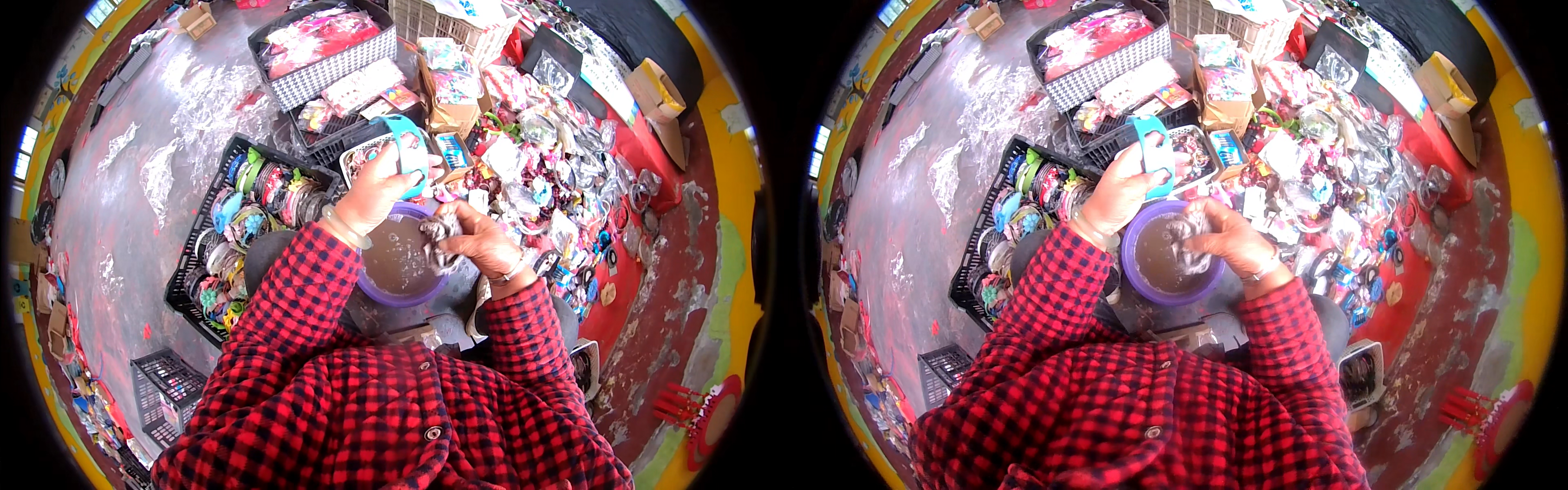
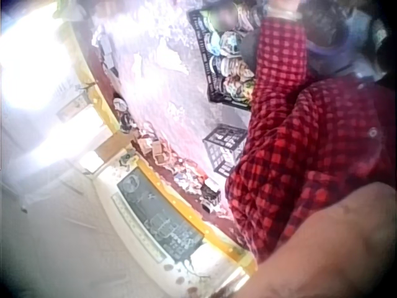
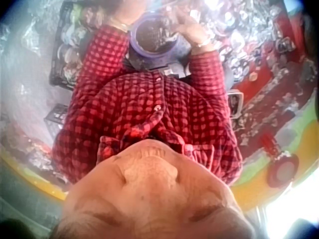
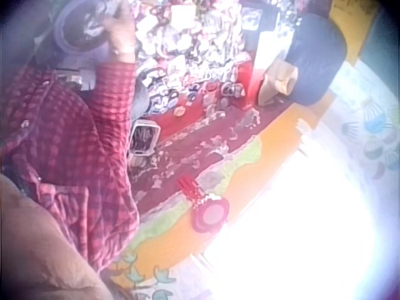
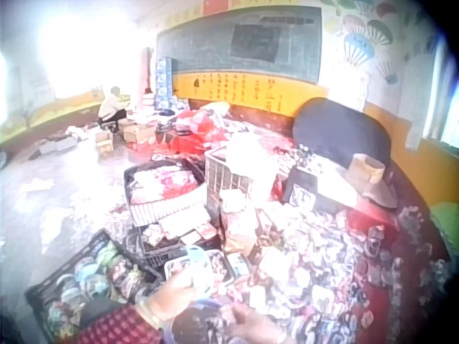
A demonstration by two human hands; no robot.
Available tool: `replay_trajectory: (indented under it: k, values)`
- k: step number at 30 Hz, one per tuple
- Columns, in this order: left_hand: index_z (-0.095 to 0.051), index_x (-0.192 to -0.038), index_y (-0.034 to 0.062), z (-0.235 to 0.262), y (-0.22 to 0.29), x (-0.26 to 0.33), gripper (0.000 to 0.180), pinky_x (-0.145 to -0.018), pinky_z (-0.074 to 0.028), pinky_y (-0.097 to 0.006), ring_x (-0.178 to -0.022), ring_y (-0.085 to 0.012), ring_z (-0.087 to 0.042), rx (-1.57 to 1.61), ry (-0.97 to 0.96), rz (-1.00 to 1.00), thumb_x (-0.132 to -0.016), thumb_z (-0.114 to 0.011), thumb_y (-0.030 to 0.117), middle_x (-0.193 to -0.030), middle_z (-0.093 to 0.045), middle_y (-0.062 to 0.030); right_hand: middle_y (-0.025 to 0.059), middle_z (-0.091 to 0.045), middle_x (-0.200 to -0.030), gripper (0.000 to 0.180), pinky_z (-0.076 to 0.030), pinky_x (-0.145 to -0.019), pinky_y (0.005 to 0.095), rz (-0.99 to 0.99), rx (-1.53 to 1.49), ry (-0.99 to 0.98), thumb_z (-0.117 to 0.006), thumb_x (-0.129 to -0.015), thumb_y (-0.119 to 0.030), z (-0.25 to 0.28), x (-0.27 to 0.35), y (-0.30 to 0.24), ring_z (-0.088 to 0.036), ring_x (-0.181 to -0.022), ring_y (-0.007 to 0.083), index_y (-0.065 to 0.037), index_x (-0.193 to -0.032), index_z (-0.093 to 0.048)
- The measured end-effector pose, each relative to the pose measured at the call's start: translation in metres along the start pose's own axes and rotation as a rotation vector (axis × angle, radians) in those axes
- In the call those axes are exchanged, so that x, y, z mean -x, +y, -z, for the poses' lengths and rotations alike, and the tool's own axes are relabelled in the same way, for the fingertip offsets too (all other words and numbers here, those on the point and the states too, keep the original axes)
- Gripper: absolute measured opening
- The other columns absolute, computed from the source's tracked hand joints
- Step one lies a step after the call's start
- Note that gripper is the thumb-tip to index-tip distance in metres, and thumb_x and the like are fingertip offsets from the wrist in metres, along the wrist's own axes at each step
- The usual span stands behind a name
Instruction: The person sits on the floor and cleans a light blue plastic object using a grey cloth. They repeatedly wipe the object and dip the cloth into a purple bowl of water to clean it thoroughly.
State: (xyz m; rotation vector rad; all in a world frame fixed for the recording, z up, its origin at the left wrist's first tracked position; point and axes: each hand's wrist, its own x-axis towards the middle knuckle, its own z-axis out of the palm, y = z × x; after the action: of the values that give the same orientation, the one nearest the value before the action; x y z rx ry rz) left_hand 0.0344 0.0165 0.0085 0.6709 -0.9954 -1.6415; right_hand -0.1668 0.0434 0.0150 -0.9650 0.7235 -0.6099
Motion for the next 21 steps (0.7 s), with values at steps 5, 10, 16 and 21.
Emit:
replay_trajectory:
  k: [5, 10, 16, 21]
  values:
    - [-0.046, -0.121, -0.0009, 0.000, -0.008, -0.003, 0.035, -0.089, -0.044, -0.028, -0.103, -0.0144, -0.055, -0.381, -0.137, -0.040, -0.087, -0.045, -0.003, -0.111, -0.058, -0.0095, 0.0053, -0.054, -0.115, 0.037, -0.039, -0.093, 0.0286, 0.408, -0.066, 0.185, -0.063, -0.077, 0.003, -0.012, 0.009, -0.015, -0.050, -0.107, 0.0141, -0.003, -0.113, -0.056]
    - [-0.055, -0.112, -0.0004, -0.012, -0.021, 0.002, 0.030, -0.086, -0.044, -0.025, -0.097, -0.0096, -0.053, -0.336, -0.200, -0.066, -0.085, -0.046, -0.008, -0.104, -0.059, -0.0032, 0.0079, -0.058, -0.101, 0.032, -0.046, -0.081, 0.0295, 0.779, 0.501, 0.396, -0.063, -0.073, 0.006, -0.018, 0.004, -0.010, -0.056, -0.093, 0.0153, -0.005, -0.104, -0.058]
    - [-0.054, -0.112, -0.0005, -0.022, -0.029, 0.010, 0.031, -0.084, -0.044, -0.025, -0.096, -0.0089, -0.053, -0.446, -0.236, -0.016, -0.083, -0.048, -0.008, -0.102, -0.059, -0.0028, 0.0109, -0.060, -0.093, 0.029, -0.046, -0.075, 0.0360, 1.024, 1.158, 0.553, -0.066, -0.063, 0.005, -0.019, -0.002, -0.005, -0.056, -0.086, 0.0282, -0.006, -0.090, -0.063]
    - [-0.056, -0.102, -0.0015, -0.022, -0.028, 0.012, 0.021, -0.082, -0.045, -0.027, -0.089, -0.0121, -0.057, -0.672, -0.289, 0.124, -0.082, -0.052, -0.004, -0.092, -0.063, -0.0076, 0.0100, -0.060, -0.089, 0.027, -0.047, -0.074, 0.0350, 1.016, 1.087, 0.705, -0.063, -0.064, 0.008, -0.008, -0.007, -0.004, -0.057, -0.085, 0.0279, -0.005, -0.088, -0.062]
